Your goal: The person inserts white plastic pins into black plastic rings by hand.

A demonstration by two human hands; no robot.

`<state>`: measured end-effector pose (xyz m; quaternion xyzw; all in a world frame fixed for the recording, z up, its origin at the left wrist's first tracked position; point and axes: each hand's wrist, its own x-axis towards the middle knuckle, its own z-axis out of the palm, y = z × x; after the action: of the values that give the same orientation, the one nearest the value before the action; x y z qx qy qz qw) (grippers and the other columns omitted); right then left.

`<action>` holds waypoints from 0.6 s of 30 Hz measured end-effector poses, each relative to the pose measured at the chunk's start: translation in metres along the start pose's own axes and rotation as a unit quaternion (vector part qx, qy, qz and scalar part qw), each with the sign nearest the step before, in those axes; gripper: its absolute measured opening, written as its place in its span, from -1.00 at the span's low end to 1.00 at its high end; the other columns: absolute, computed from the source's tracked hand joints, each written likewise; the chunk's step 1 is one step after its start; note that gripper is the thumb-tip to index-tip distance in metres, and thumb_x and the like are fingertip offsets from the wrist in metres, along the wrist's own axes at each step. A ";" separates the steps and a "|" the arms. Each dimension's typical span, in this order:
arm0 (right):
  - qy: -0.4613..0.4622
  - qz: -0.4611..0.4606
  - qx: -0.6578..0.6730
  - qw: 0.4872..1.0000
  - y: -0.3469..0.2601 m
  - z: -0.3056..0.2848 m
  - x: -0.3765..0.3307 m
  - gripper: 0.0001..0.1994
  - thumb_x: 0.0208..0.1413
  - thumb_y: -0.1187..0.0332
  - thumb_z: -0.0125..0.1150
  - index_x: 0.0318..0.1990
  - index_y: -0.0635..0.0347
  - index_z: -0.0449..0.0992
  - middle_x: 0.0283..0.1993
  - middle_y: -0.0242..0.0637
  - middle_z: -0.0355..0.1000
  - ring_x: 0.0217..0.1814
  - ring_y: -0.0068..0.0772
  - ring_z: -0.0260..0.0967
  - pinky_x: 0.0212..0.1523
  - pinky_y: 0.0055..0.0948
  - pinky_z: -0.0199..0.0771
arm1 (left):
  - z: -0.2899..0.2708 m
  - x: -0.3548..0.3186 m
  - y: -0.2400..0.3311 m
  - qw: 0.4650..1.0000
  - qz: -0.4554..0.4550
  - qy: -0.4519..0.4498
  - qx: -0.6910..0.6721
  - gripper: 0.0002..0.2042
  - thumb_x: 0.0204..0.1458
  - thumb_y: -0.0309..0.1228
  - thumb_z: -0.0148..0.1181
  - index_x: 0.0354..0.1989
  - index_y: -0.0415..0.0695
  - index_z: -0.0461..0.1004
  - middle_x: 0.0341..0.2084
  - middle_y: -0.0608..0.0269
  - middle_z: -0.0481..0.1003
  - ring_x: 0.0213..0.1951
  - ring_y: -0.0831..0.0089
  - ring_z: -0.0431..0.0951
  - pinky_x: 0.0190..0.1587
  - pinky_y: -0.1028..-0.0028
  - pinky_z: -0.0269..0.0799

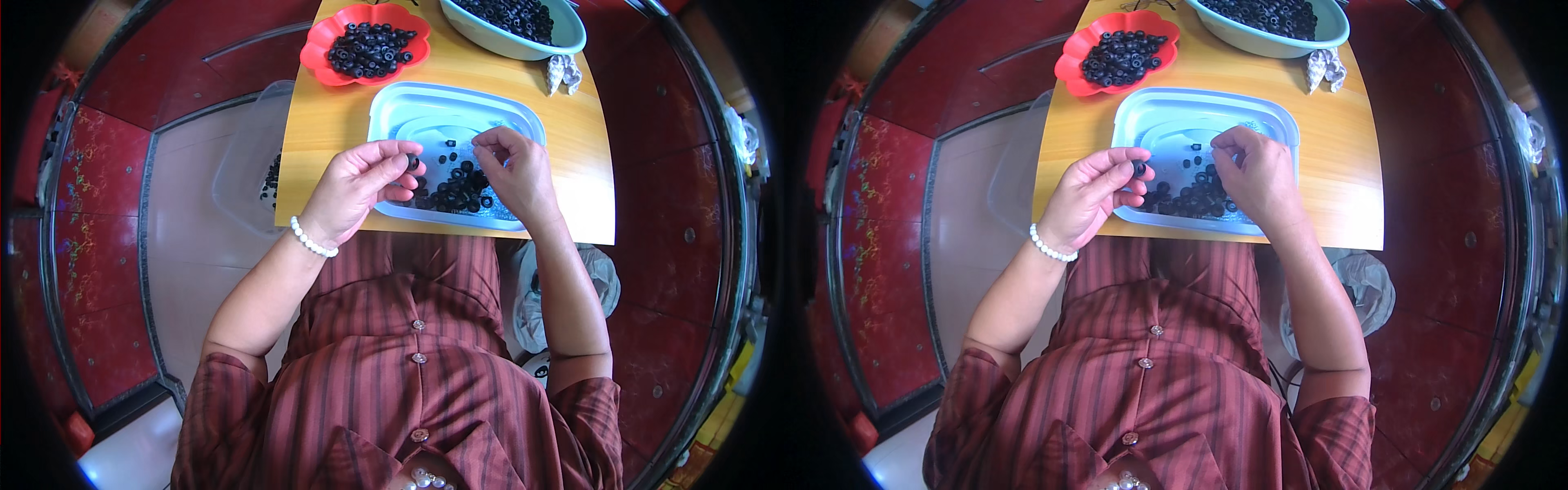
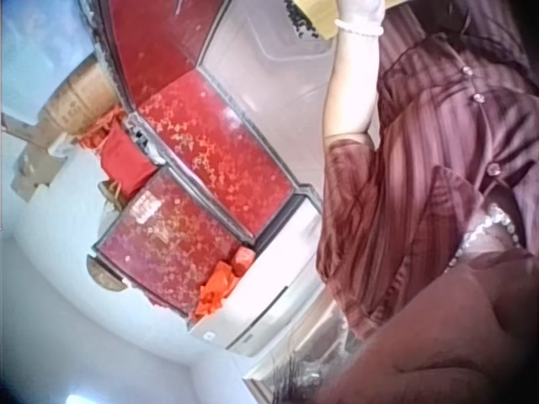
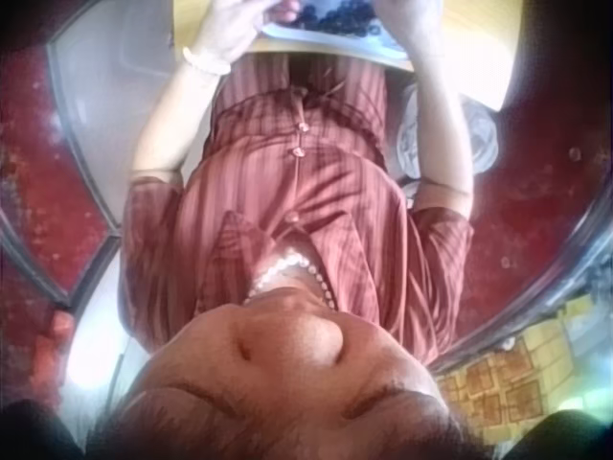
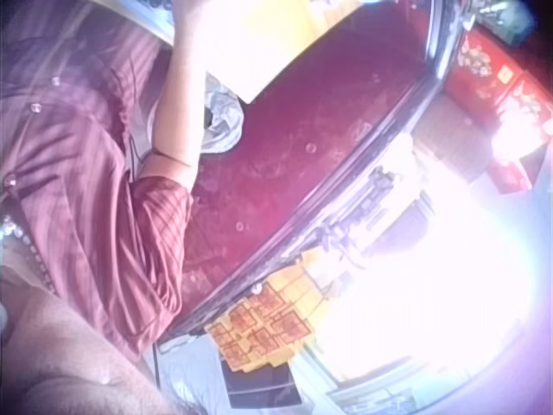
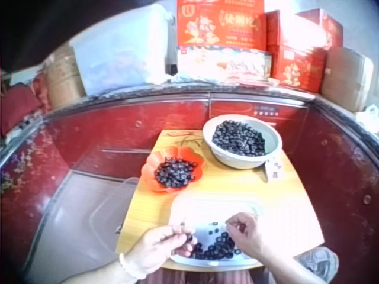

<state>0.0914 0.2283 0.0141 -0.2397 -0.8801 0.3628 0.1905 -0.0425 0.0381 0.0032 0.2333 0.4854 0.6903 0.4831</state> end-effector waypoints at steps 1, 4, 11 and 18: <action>-0.005 0.033 0.014 0.999 0.000 0.001 -0.001 -0.87 -0.06 0.47 0.19 -0.33 0.27 0.54 -0.36 -0.17 0.52 -0.41 -0.39 0.45 -0.36 -0.45 0.41 | 0.002 -0.002 0.000 0.999 -0.011 -0.002 -0.053 -0.77 0.17 -0.44 0.02 -0.04 -0.23 0.43 -0.29 0.22 0.51 -0.32 0.58 0.52 -0.21 0.59 0.50; -0.020 0.071 0.239 0.968 0.002 0.006 -0.006 -0.90 0.01 0.46 0.18 -0.32 0.29 0.54 -0.34 -0.26 0.54 -0.38 -0.54 0.44 -0.35 -0.54 0.40 | 0.004 -0.008 -0.001 0.993 -0.017 -0.027 -0.115 -0.76 0.17 -0.44 0.01 -0.02 -0.23 0.42 -0.26 0.18 0.51 -0.29 0.54 0.53 -0.19 0.54 0.52; -0.079 0.090 0.448 0.886 -0.039 0.007 -0.034 -0.90 0.05 0.46 0.24 -0.29 0.27 0.56 -0.34 -0.38 0.50 -0.27 -0.64 0.39 -0.21 -0.61 0.39 | 0.018 -0.020 -0.001 0.983 -0.032 -0.018 -0.182 -0.76 0.15 -0.46 0.04 -0.03 -0.22 0.42 -0.20 0.14 0.51 -0.22 0.47 0.56 -0.12 0.47 0.53; 0.001 -0.079 0.230 0.970 -0.045 0.008 -0.040 -0.91 -0.06 0.49 0.30 -0.35 0.27 0.58 -0.34 -0.25 0.49 -0.29 -0.50 0.44 -0.23 -0.50 0.43 | 0.031 -0.026 -0.001 0.993 0.014 0.019 -0.120 -0.80 0.11 -0.51 0.09 -0.10 -0.25 0.45 -0.21 0.17 0.51 -0.21 0.45 0.56 -0.10 0.44 0.54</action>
<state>0.1067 0.1736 0.0349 -0.1196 -0.7893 0.5389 0.2690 -0.0068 0.0284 0.0192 0.1675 0.4052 0.7541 0.4890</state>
